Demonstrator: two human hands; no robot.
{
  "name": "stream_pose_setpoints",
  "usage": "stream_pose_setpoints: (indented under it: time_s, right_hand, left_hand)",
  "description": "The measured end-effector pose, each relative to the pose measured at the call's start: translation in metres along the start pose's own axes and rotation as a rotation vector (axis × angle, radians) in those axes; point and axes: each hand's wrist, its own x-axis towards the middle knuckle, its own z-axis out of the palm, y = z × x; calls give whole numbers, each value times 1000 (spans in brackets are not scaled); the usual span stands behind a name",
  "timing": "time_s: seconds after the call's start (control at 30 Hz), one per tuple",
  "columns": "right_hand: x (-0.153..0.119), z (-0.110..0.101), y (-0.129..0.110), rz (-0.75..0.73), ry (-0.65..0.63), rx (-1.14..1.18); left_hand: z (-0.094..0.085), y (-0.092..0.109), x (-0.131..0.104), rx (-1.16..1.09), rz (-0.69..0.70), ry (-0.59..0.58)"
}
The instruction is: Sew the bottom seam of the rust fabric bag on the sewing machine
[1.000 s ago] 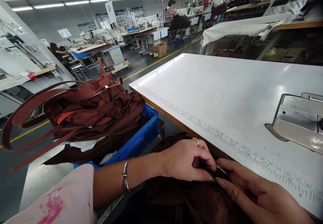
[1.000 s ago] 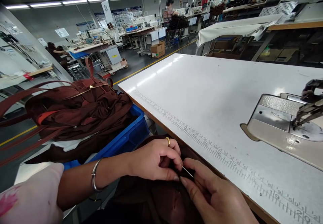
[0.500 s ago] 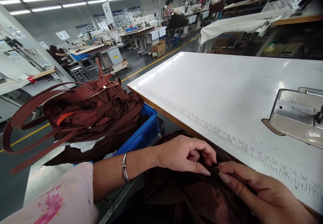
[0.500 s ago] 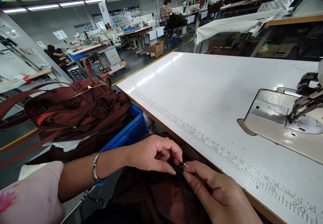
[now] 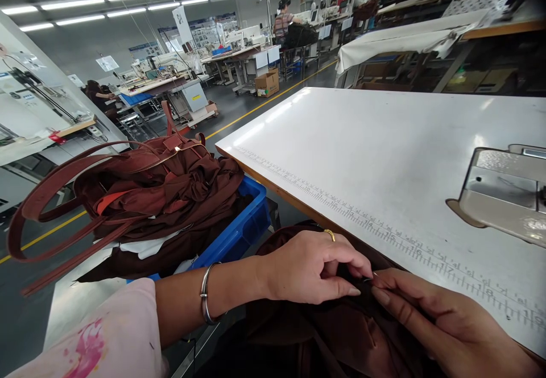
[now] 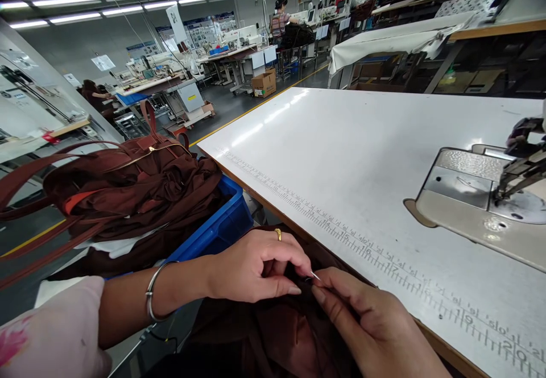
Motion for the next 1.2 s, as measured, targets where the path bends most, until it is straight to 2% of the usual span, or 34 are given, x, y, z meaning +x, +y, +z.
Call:
stream_pose_setpoints:
  time_s: [0.13,0.37,0.5,0.67,1.0,1.1,1.2]
  right_hand:
    - [0,-1,1,-15,27,-37]
    - [2,-5,-3,-54,-18,-81]
    - [3,-7,-3,-85,-14,-115]
    - [1,-8,3,-102,48,-138]
    - [2,-8,5,-96,19,-126]
    - [3,-8,4,-90,13,-140]
    - [4,-8,3,-77,8,-126]
  left_hand:
    - [4,3,-1,24,29,37]
    - [6,-1,1,44,-49,41]
    - [0,-8,6,-62,-48,-44]
    - [-6,-18,12,-428,-98,-247]
    - [-8,-23,18,-332,-45,-386]
    - [-9,-22,20,-288,-35,-403]
    - [-8,-23,19,-273,-51,-364]
